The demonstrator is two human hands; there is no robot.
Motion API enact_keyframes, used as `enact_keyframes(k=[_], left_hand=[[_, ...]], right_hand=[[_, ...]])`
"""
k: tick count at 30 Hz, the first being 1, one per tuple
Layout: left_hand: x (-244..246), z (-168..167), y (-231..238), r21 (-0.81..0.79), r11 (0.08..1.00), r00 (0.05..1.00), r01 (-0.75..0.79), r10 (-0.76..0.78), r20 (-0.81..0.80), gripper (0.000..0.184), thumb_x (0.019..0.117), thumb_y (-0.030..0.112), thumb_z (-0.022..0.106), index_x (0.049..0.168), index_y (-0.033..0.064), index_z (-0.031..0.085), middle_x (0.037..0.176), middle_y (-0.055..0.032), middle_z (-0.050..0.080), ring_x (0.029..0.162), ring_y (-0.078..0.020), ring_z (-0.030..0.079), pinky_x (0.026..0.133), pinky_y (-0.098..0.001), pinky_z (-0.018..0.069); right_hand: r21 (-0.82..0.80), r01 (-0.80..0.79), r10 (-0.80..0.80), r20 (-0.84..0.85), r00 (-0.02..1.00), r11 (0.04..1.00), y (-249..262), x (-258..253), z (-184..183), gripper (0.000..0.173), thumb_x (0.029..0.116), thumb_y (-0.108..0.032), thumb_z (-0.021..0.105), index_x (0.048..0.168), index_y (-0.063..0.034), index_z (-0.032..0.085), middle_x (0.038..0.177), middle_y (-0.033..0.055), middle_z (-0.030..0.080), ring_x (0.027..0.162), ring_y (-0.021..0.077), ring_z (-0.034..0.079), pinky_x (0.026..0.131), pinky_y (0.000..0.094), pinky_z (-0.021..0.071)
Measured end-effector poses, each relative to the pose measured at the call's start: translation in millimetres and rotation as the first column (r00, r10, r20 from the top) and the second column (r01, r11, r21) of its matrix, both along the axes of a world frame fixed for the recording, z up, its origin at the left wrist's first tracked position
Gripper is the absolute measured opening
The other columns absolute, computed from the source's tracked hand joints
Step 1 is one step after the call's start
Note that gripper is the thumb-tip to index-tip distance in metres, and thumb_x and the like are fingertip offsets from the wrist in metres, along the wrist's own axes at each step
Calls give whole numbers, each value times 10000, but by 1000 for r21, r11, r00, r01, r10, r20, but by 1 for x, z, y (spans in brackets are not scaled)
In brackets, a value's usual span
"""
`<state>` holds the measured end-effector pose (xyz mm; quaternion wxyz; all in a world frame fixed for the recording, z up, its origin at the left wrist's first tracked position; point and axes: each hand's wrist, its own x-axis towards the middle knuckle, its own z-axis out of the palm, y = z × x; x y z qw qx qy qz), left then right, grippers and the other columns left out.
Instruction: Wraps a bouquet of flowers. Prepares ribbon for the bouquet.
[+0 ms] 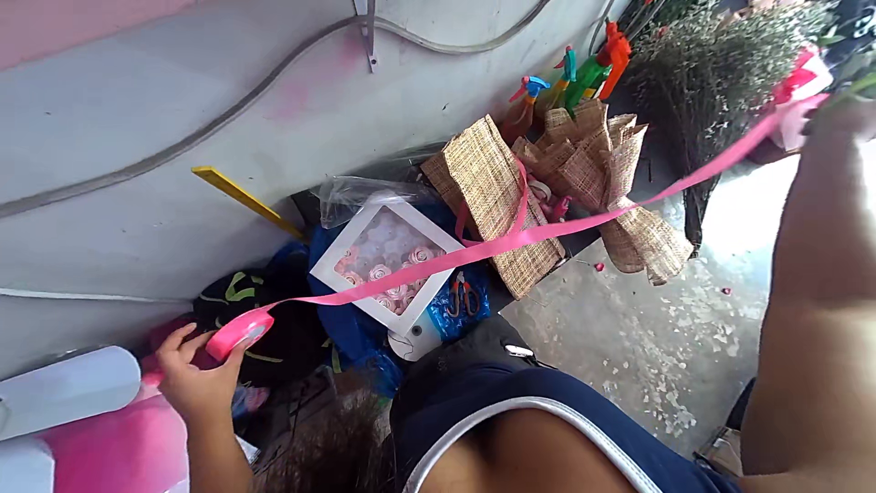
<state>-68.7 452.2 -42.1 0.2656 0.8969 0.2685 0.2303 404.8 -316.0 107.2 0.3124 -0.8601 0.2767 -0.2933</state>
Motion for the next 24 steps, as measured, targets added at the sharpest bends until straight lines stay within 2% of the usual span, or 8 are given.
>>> enact_keyframes(k=[1,6,7,10,14,16,21,24], left_hand=[[7,4,-7,-3,1000,1000,18,-18,2,827,790,183,814,1426,-146,400,1210,-368,637,1143,-461,640,1025,-525,478],[58,31,-59,-49,978,976,203,-207,-72,802,810,184,841,1433,-105,426,1196,-336,655,1096,-505,644,971,-646,481],[69,36,-72,-55,970,968,237,-241,-75,762,802,155,853,1414,-84,466,1207,-314,658,1111,-504,639,972,-666,477],[101,44,-109,-68,939,938,337,-341,-63,883,779,126,864,1498,-38,376,1182,-250,693,1116,-463,650,968,-657,490],[130,44,-149,-60,868,870,492,-488,74,924,741,106,867,1499,-45,359,1117,-184,726,1077,-400,664,969,-607,492],[138,47,-161,-32,843,839,538,-531,121,904,738,97,860,1487,-38,373,1108,-149,737,1073,-367,664,974,-577,485],[135,42,-157,-87,818,812,569,-541,221,942,748,131,861,1502,-37,321,1109,-151,716,1065,-241,688,978,-430,536],[132,35,-160,-232,775,800,588,-514,310,997,724,81,862,1521,-2,270,1120,-80,721,1042,-117,696,955,-308,558]], right_hand=[[16,-71,71,-23,997,997,8,3,-7,631,919,-188,634,1492,-7,442,1460,181,535,1318,207,556,1088,325,462],[147,-473,483,-42,875,869,108,-12,-41,637,885,-72,664,1458,42,412,1226,224,644,980,242,698,864,395,590],[181,-575,588,-22,809,798,138,-26,-47,616,901,-62,657,1447,65,403,1177,219,663,940,222,708,848,384,597],[374,-801,827,136,546,467,241,-97,-66,523,921,-37,653,1393,61,452,1085,141,691,923,162,704,843,357,609],[620,-784,936,259,237,27,357,-202,-93,608,796,86,687,1368,42,487,1034,139,729,890,188,728,794,381,627],[622,-775,931,337,137,-111,391,-230,-112,618,729,112,769,1299,24,546,994,130,729,853,181,714,764,371,615],[681,-677,892,444,82,-278,410,-244,-136,637,728,185,748,1280,-21,509,994,111,702,800,130,686,725,288,594],[738,-621,922,383,62,-265,410,-245,-144,640,719,186,738,1275,-24,499,949,115,694,757,144,674,682,303,582]])
